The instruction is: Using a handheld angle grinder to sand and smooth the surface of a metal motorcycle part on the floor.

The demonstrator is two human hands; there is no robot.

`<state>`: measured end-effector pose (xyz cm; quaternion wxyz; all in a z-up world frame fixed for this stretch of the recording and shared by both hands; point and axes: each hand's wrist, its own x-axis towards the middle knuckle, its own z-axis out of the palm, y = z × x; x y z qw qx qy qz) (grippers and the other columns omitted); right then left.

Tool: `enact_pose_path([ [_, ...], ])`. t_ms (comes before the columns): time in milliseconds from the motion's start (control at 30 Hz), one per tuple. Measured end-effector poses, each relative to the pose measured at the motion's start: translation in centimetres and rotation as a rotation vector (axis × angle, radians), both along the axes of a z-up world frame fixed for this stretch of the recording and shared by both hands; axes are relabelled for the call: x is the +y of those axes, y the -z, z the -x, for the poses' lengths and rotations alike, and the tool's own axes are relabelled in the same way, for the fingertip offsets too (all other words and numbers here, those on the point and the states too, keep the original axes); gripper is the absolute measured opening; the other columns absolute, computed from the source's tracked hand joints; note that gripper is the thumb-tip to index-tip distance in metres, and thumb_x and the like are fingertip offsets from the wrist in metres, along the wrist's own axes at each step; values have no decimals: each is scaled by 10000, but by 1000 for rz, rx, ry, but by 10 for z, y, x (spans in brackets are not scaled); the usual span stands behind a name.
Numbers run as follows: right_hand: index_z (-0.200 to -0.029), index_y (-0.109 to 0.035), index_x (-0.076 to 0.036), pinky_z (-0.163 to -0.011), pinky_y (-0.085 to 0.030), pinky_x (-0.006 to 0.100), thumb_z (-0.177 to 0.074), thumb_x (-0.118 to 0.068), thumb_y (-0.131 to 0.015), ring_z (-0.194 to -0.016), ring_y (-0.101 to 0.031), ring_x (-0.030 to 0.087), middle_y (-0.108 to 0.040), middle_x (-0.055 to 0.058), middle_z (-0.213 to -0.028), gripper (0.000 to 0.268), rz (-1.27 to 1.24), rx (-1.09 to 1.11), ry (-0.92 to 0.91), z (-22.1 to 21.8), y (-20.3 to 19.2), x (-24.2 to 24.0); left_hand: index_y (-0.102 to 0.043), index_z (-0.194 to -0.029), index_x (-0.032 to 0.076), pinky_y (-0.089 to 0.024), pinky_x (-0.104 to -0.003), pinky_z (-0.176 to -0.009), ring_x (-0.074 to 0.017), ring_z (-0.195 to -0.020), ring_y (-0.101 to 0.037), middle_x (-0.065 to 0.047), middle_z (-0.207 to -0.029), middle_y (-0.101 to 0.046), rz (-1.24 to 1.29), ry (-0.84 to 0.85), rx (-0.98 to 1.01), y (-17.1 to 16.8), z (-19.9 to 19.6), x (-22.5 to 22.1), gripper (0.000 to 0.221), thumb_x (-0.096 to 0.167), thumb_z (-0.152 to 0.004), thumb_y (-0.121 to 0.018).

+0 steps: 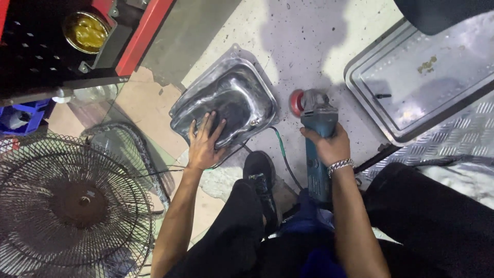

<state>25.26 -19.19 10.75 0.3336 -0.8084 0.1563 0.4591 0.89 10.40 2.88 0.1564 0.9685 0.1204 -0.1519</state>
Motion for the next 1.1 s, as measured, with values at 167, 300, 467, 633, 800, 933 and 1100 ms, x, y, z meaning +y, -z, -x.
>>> enact_pose_path([
  [167,-1281,-607,-28,-884,-559,543,-761,-529,-853,-1137,-656,408,-678,235,-1160,762,-8,8,8,0,-2,18,-341,-1599,350,-119,-615,-1231,-252,-1570,-199,-93,-1690,-249,-101,1,22,1,2,-8,951,422,-758,-780],
  [300,-1241,-633,9,-891,-548,510,-766,-471,-891,-1140,-655,397,-685,249,-1130,723,-59,-15,95,9,7,30,-384,-1587,172,-285,-554,-1131,-276,-1459,-417,-131,-1620,-396,-179,-143,-176,40,35,-36,924,245,-768,-805],
  [467,-1190,-656,24,-872,-542,484,-774,-443,-906,-1115,-657,383,-685,272,-1087,674,-72,-113,124,22,9,39,-471,-1536,144,-347,-509,-1057,-300,-1371,-515,-134,-1536,-495,-197,-322,-354,37,38,-59,743,196,-841,-731],
  [633,-1232,-655,20,-873,-543,521,-783,-485,-900,-1120,-651,422,-676,284,-1107,718,-47,-142,76,18,8,41,-475,-1542,227,-312,-520,-1076,-290,-1385,-501,-103,-1527,-508,-123,-312,-393,47,56,-32,784,141,-811,-745],
  [800,-1216,-669,-11,-846,-542,498,-758,-504,-933,-1069,-661,389,-675,260,-1066,723,-66,-151,123,13,28,23,-490,-1532,255,-173,-554,-1199,-228,-1439,-456,-45,-1561,-502,-85,-259,-301,28,64,17,679,37,-899,-600],
  [933,-1249,-651,12,-874,-526,520,-778,-506,-886,-1103,-645,416,-659,288,-1096,738,-111,-94,156,12,21,24,-520,-1513,240,-84,-604,-1227,-230,-1470,-426,-39,-1563,-511,-82,-254,-287,9,61,54,706,-1,-863,-653],
  [1100,-1213,-677,-8,-818,-557,420,-781,-409,-892,-974,-675,308,-671,205,-999,627,-280,-15,320,16,57,6,-583,-1426,236,-119,-728,-1148,-360,-1517,-296,-99,-1607,-431,-152,-484,-272,-16,42,65,761,34,-720,-780],
])
